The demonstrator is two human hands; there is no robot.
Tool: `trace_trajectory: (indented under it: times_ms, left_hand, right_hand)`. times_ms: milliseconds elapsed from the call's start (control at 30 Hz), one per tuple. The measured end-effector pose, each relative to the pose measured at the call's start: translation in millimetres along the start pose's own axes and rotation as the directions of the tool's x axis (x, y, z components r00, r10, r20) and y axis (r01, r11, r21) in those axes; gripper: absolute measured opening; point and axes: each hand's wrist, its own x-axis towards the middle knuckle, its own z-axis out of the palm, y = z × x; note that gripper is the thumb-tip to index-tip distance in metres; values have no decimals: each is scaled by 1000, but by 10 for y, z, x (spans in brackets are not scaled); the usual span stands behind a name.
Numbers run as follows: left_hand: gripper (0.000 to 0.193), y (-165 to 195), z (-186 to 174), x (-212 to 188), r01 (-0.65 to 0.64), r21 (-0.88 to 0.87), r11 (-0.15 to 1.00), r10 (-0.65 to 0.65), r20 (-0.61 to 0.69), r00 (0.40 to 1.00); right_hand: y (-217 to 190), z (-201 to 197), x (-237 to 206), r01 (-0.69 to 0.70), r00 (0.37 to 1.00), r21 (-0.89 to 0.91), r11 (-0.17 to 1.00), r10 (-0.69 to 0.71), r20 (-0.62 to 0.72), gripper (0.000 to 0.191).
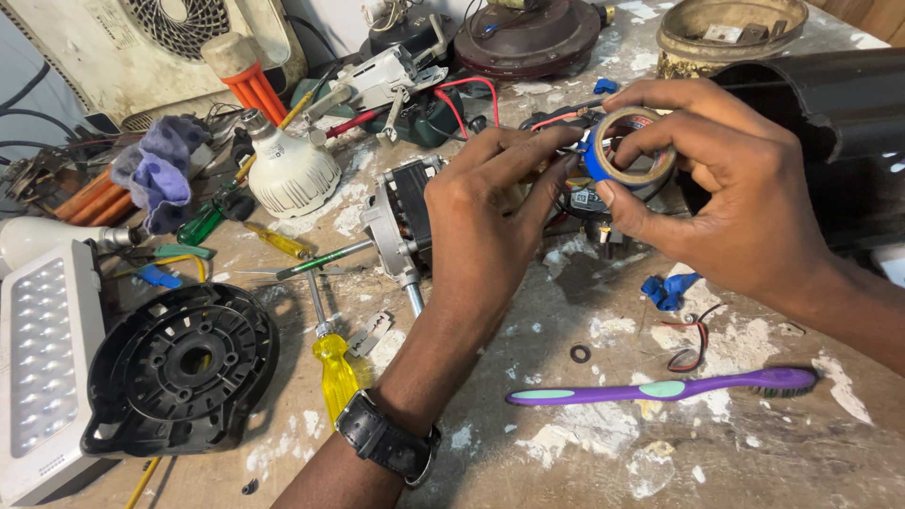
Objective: The person holds an electric motor on a cluttered workbench and scrubs its housing and copper windings with a toothbrush, rotating the motor to reach different sides. They then set the motor down, arrange its wires, and wrap a wire connection with blue electrical tape.
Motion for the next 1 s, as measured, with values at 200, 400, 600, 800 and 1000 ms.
trace_trajectory:
  times_ms: [200,400,600,800,1000]
  left_hand:
    - [21,-10,5,-6,-14,-7,1000,13,-43,999]
    - [20,-22,-22,35,-54,-4,999,54,-55,997]
    - [31,18,-56,-3,-67,4,998,67,16,998]
    - [32,5,-20,6,-91,46,995,90,24,996]
    - [27,-5,-24,1,-111,45,993,110,22,994]
  right_hand:
    - [24,9,-14,-20,1000,-40,999,20,11,28]
    - [54,12,-35,-4,1000,-92,996,6,15,28]
    - [34,6,-33,-32,999,-134,991,35,20,29]
    - [15,13,-19,13,1000,-127,992,-13,5,29]
    - [12,15,-2,16,1000,-116,993,-14,16,29]
